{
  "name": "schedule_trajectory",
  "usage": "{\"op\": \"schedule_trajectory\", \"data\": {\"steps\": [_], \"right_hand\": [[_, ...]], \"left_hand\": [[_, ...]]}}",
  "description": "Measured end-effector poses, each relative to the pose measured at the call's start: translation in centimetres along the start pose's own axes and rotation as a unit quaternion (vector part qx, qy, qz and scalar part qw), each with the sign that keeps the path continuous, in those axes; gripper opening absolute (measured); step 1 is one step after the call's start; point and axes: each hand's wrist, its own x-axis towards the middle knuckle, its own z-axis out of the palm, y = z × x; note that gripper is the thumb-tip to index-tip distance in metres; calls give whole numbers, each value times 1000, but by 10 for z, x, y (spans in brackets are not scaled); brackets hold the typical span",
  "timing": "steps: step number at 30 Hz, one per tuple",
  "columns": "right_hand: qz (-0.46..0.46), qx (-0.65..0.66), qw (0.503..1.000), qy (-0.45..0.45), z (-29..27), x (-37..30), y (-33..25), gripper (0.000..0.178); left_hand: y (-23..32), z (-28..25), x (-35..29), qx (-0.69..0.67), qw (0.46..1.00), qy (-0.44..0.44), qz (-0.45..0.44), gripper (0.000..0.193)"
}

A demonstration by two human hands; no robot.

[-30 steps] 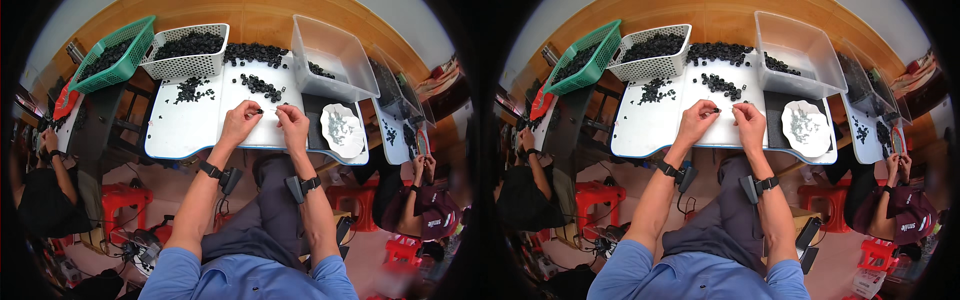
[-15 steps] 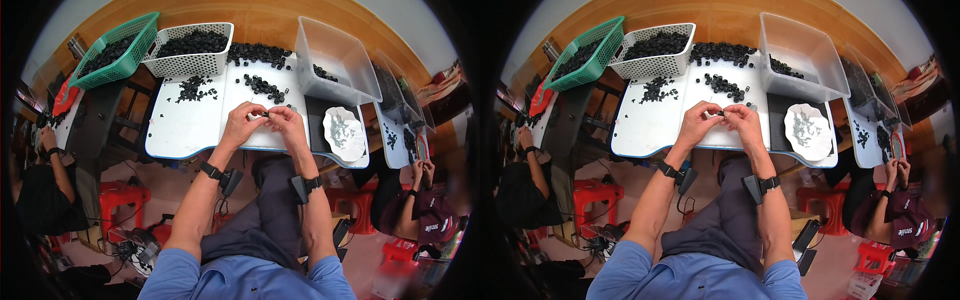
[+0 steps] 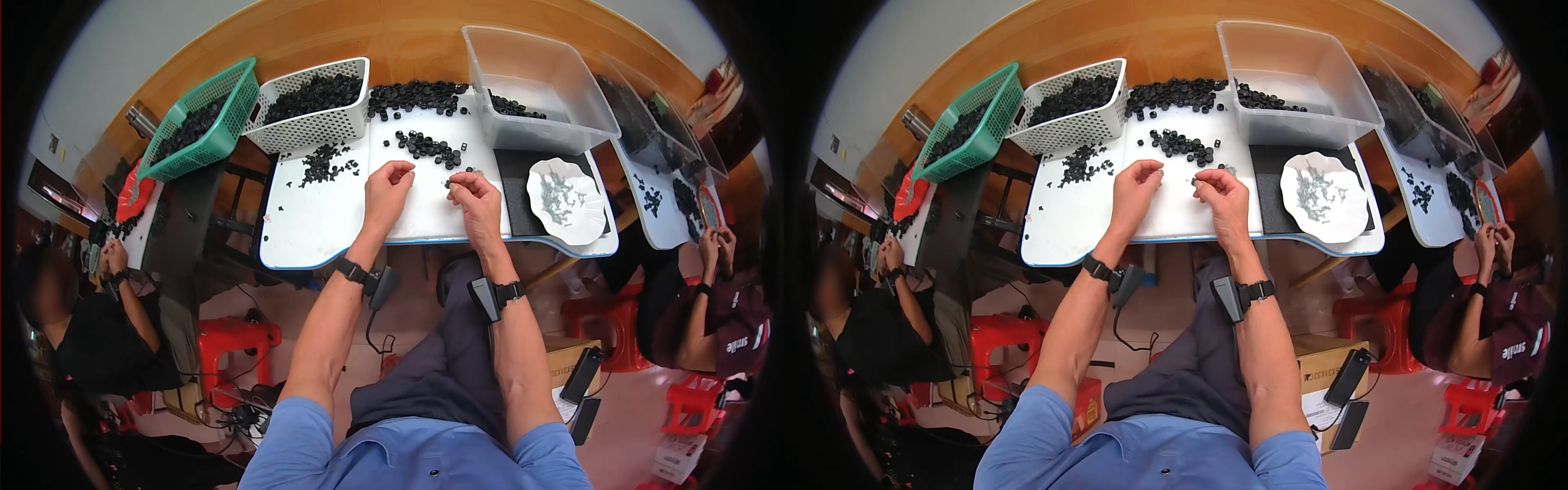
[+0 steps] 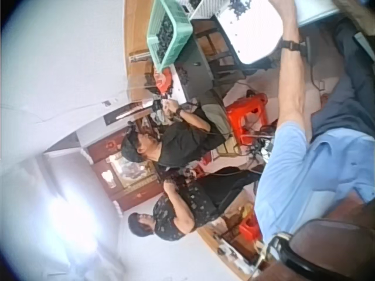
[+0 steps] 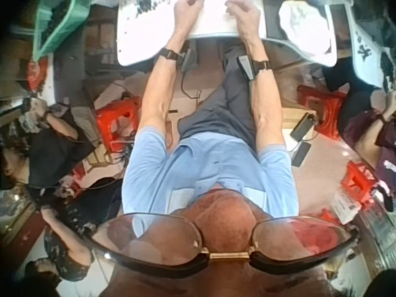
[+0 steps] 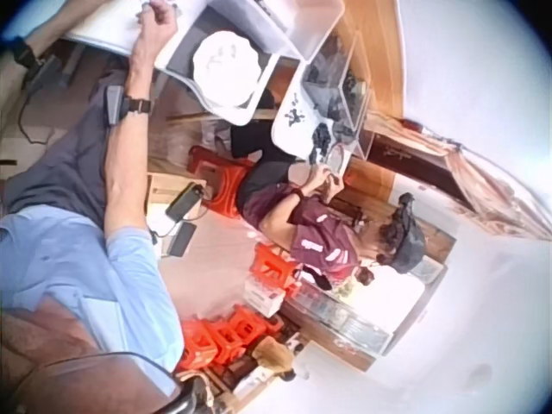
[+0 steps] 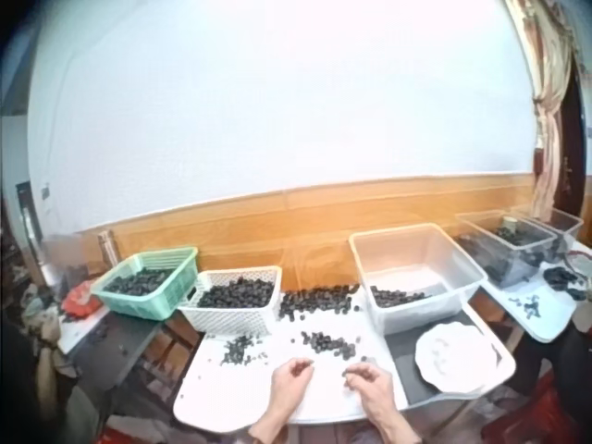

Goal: Assembling small black plastic components by inserting white plastic pins into housings.

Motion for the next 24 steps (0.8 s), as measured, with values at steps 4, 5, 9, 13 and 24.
{"op": "schedule_trajectory", "data": {"steps": [4, 5, 9, 13, 24], "right_hand": [[4, -21, 1000, -5, -1, -1, -1, 17], [6, -26, 1000, -3, -5, 1, -2, 17], [2, -1, 1000, -1, -3, 0, 2, 17], [5, -15, 1000, -7, -2, -2, 1, 18], [-13, -18, 1000, 14, -1, -2, 3, 14]], "left_hand": [[7, 1, 41, 191, 979, -17, 65, 19], [5, 6, 51, 191, 979, -19, 69, 19], [0, 11, 78, 256, 958, -46, 119, 21], [-1, 7, 95, 352, 922, -105, 126, 21], [16, 11, 19, 150, 983, -71, 76, 25]]}}
